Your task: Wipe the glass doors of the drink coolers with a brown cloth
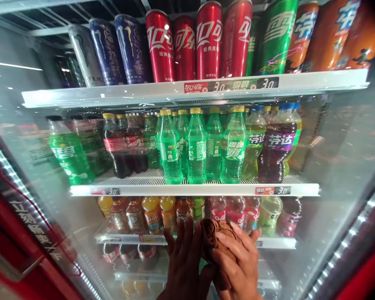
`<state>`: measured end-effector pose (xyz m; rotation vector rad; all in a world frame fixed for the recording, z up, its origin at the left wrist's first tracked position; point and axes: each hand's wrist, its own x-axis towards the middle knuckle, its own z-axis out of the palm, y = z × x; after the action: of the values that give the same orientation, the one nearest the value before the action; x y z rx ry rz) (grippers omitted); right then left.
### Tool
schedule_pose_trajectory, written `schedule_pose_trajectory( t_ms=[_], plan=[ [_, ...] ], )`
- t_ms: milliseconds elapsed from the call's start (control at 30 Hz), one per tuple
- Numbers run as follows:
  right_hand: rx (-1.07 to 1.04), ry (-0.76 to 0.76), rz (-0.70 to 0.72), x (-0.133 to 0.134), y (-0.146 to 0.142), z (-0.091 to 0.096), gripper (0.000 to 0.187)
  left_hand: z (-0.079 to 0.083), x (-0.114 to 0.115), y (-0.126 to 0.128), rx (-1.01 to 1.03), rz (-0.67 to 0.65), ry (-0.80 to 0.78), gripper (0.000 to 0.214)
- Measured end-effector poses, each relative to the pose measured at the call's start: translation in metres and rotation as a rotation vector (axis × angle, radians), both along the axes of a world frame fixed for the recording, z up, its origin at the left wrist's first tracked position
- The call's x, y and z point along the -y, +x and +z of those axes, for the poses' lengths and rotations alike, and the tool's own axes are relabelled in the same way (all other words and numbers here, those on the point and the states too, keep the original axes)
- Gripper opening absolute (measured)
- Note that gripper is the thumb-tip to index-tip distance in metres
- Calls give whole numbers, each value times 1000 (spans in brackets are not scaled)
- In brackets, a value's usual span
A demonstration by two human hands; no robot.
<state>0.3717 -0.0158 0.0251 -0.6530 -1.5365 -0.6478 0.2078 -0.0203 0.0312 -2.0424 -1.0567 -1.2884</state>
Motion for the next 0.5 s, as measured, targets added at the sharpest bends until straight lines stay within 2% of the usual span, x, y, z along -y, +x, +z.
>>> schedule_pose_trajectory(
  t_ms=[133, 267, 367, 500],
  plan=[
    [-42, 26, 18, -2, 22, 15, 16, -2, -4, -2, -20, 20, 23, 63],
    [-62, 13, -47, 1, 26, -8, 12, -4, -11, 0, -85, 19, 112, 64],
    [-70, -1, -78, 1, 20, -18, 22, -4, -12, 9, -48, 43, 129, 62],
    [94, 55, -14, -6, 41, 1, 23, -1, -8, 21, -19, 45, 110, 62]
  ],
)
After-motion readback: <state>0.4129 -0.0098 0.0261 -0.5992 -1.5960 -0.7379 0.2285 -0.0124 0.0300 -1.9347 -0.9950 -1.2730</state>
